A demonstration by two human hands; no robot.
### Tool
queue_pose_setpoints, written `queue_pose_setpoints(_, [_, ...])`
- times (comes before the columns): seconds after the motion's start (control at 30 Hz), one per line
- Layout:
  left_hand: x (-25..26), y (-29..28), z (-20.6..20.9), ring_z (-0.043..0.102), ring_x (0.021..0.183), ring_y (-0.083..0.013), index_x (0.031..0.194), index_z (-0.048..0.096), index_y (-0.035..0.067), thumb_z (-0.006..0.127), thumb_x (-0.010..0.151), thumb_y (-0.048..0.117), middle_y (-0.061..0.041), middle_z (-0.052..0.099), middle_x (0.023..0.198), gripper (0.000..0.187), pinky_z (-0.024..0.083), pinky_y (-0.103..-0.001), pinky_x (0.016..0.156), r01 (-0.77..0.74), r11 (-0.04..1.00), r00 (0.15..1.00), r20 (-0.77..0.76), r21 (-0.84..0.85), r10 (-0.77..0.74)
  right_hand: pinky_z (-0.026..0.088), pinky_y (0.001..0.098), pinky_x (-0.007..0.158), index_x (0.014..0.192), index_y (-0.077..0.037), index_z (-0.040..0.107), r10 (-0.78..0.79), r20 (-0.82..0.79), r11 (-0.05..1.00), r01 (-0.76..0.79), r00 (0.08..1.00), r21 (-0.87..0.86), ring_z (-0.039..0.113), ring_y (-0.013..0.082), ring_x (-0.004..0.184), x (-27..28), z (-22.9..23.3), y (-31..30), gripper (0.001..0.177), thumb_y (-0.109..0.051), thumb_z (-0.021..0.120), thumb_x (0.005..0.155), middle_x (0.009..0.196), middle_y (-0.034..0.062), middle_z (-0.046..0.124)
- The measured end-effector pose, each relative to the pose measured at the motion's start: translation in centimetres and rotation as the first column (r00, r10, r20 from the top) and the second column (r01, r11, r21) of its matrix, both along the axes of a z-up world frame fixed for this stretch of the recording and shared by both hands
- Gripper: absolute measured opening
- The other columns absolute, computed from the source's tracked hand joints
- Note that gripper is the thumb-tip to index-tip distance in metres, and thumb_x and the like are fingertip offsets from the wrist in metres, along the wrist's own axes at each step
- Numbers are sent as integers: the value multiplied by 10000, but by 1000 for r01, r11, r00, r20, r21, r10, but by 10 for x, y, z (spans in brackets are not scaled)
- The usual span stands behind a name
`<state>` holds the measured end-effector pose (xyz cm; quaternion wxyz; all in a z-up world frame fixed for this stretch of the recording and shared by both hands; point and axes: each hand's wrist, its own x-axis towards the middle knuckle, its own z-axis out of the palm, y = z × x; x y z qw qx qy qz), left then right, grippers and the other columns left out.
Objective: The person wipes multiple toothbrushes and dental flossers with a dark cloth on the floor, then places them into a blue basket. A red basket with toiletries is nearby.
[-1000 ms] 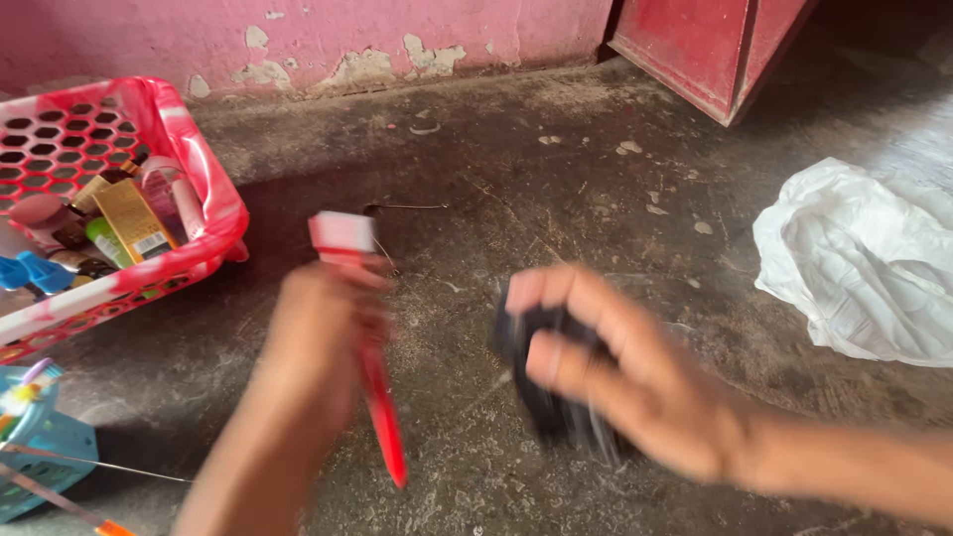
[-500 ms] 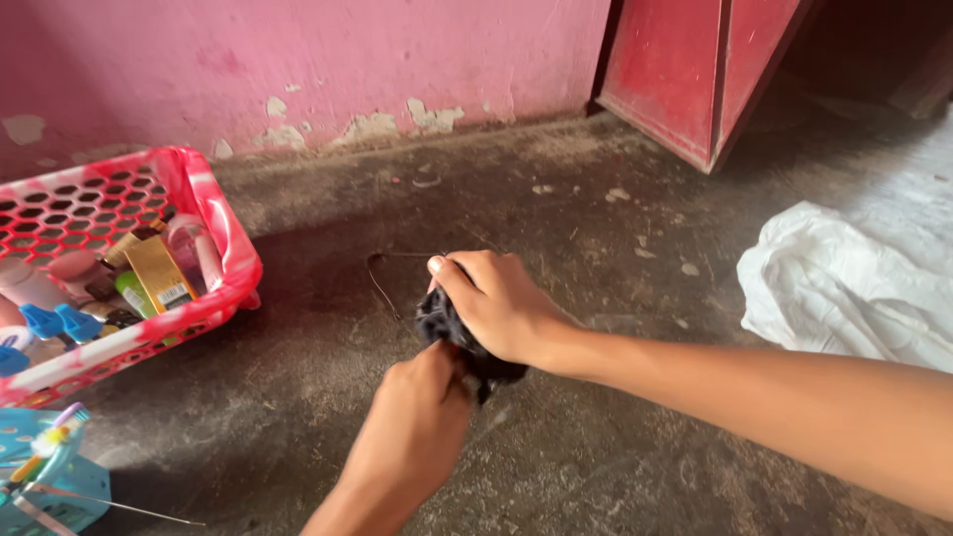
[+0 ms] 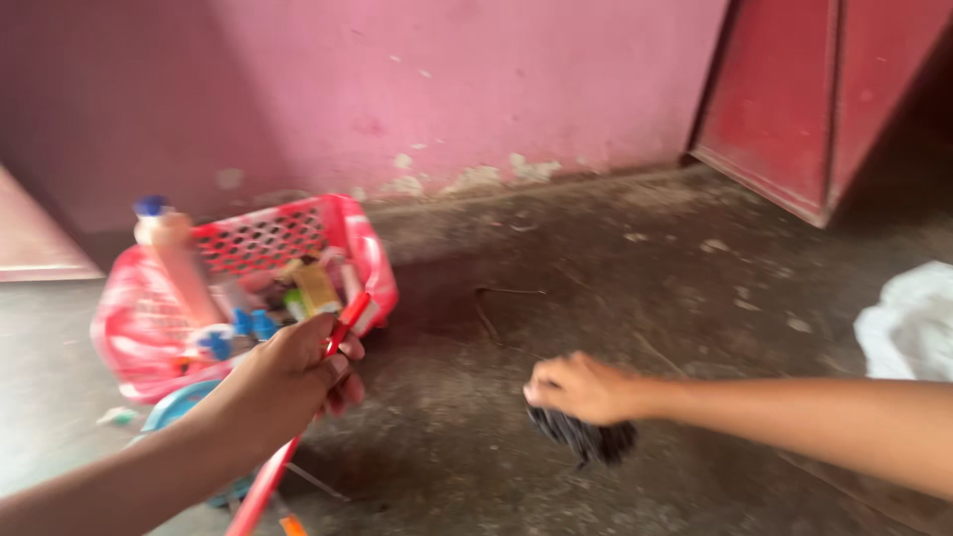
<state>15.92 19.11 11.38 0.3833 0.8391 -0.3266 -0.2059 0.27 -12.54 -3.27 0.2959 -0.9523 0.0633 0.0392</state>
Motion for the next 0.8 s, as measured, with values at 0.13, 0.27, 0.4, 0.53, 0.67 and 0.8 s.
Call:
queue_pose_setpoints(0.13, [36,17,-10,734,749,-179,979,652,17,552,971,102,-87,759,822,132,598,-330,716,-74,980,997,-3,-183,75,564,396,769,1067,-71,732,230,-145,972,-233,962,-4,738,216,870,9,11,18,355,-378,601,947,950,89,759])
queue_pose_setpoints(0.27, [60,39,-23,765,826,-151,973,757,46,670,916,151,-71,793,864,148,594,-326,778,-259,949,920,252,-181,300,582,381,817,1086,-88,726,223,-158,966,-239,962,-94,714,209,948,30,37,38,362,-403,608,951,1054,81,710])
queue_pose_setpoints(0.4, [80,62,-30,753,867,-187,1000,815,135,718,883,157,-76,792,893,153,570,-373,802,-448,880,863,179,-161,472,576,382,849,1124,-122,719,244,-35,963,-246,969,-113,696,196,1001,63,71,62,383,-438,623,929,1111,86,699])
queue_pose_setpoints(0.53, [105,84,-37,757,883,-201,1033,789,134,774,827,162,-75,791,913,208,559,-382,798,-507,831,803,226,-229,552,569,385,862,1140,-156,729,237,44,967,-232,970,-104,706,198,1003,97,105,94,389,-450,629,904,1107,77,722])
queue_pose_setpoints(0.67, [123,93,-43,773,882,-214,1139,598,80,789,779,98,-100,778,932,408,589,-390,742,-538,767,764,182,-349,619,556,402,892,1158,-150,725,315,70,935,-297,947,-194,695,233,1044,134,137,117,394,-439,642,902,1145,94,712])
queue_pose_setpoints(0.8, [130,95,-46,749,915,-215,1142,582,108,789,759,15,-92,744,953,445,587,-392,743,-553,740,714,241,-383,658,527,403,944,1177,-150,724,338,107,927,-311,935,-211,689,239,1097,168,161,130,396,-426,641,906,1170,106,721])
